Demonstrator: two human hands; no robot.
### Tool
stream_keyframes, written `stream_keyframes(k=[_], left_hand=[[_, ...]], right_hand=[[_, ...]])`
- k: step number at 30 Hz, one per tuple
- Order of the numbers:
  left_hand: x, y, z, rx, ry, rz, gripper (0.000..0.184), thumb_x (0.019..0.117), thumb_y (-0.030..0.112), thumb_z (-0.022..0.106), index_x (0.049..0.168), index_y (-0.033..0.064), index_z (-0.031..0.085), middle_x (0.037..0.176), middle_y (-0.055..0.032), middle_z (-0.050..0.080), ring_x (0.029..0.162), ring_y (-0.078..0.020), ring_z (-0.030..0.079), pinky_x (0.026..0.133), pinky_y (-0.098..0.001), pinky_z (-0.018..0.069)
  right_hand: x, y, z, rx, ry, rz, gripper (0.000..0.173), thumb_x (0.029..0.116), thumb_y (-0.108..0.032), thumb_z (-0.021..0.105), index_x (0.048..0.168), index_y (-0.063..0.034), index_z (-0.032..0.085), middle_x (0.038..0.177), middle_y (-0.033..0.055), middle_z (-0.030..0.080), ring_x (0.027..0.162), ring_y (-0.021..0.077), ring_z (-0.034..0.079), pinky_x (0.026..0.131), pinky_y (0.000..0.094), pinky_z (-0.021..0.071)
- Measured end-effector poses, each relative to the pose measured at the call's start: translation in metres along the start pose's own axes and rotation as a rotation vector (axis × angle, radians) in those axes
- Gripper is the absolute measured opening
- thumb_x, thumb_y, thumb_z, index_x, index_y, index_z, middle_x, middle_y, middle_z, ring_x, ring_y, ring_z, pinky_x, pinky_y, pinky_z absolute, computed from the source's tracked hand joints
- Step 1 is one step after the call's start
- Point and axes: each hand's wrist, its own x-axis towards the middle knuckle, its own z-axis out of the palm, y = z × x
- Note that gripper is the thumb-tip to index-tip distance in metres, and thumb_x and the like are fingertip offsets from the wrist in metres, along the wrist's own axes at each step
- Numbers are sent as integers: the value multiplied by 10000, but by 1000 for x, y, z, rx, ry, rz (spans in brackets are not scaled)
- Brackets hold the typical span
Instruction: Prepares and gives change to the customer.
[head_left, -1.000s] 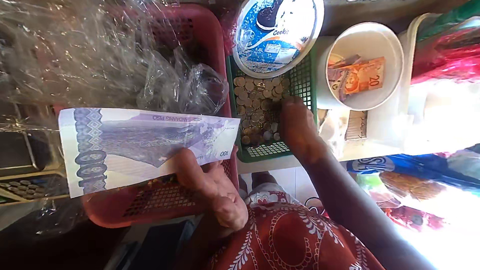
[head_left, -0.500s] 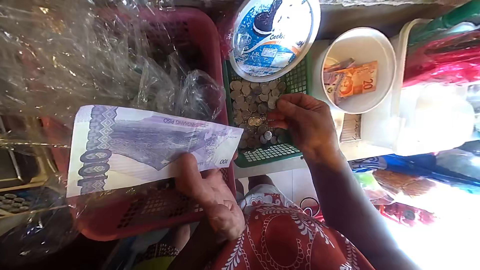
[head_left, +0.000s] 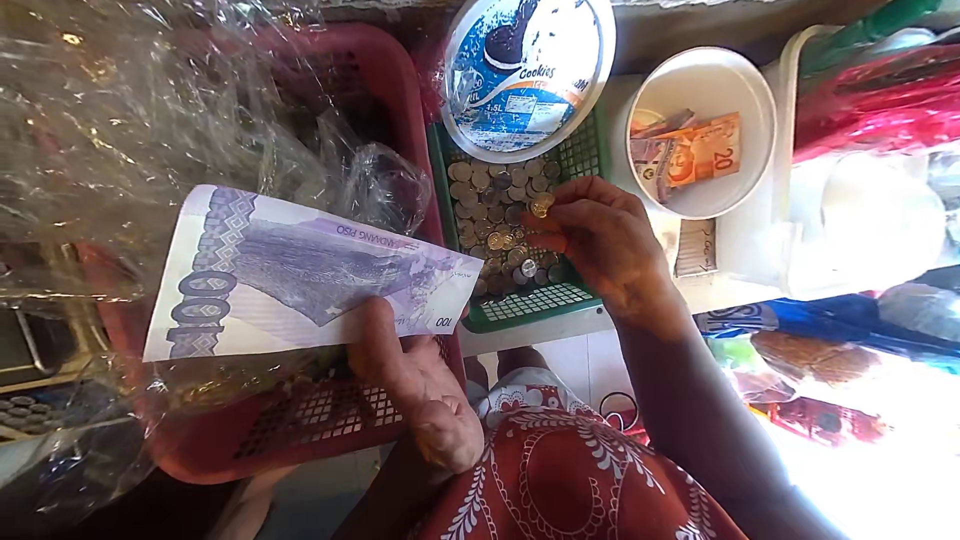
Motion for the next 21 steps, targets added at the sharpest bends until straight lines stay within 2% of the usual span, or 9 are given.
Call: stream_keyframes(k=[2,4,6,8,10,14,16,18,21], left_hand=[[0,-1,0,-7,-6,4,580,1049,625,310,1589,416,289,1617,20,328,1425,-194,434,1055,-405,515],[1,-2,0,-21,-10,8,584,1046,626,318,1587,406,301,1614,25,332,1436,-190,417,1074,-411,496],[1,-2,0,-18,-8,9,597,1046,624,322,1592,384,306,1621,18,324,1447,-192,404,1086,-419,487],[1,-2,-2,-9,-4,5,623,1038,630,346,1594,354,309,1619,2,330,1444,-200,410,1079,-429,492],[2,0,-6,10,-31,8,645,1041,624,337,1596,296,307,1623,-16,329,1463,-222,390,1106,-478,477],[6,0,1,42,-19,58,688,1071,571,257,1601,132,265,1655,-69,252,1532,-189,252,1219,-447,317],[8,0,4,66,-6,58,705,1071,566,278,1585,84,266,1642,-101,258,1527,-197,266,1206,-438,348],[9,2,6,99,-1,38,730,1057,592,324,1580,86,277,1623,-100,283,1505,-191,308,1170,-428,391],[9,4,5,134,-30,15,759,1059,605,284,1595,70,229,1648,-120,229,1523,-198,264,1187,-438,358]], right_hand=[[23,7,1,-152,25,7,251,951,2,477,1194,-50,520,985,96,674,809,235,735,697,435,655],[42,18,5,-475,54,-118,257,959,-55,591,1211,-4,594,980,93,664,737,159,684,626,343,619],[57,27,11,-842,106,-278,233,954,-128,680,1146,2,677,1040,136,697,859,196,682,768,379,587],[63,30,20,-1088,133,-351,268,959,-161,691,1176,-5,701,1132,178,701,1034,295,684,930,476,558],[63,31,31,-1219,145,-326,296,972,-162,666,1234,-28,694,1208,181,691,1115,334,677,972,526,551],[60,28,33,-1255,149,-274,303,983,-149,648,1281,-97,668,1231,141,687,1071,314,696,886,525,583],[57,26,32,-1230,122,-336,250,979,-133,653,1221,-81,689,1215,144,681,1040,312,700,850,513,593],[43,23,28,-1117,93,-493,141,956,-98,668,1065,-25,720,1105,147,698,976,283,705,824,472,598],[-21,-6,4,-973,36,-607,130,921,-88,736,1007,7,716,1087,163,692,949,245,702,809,404,609]])
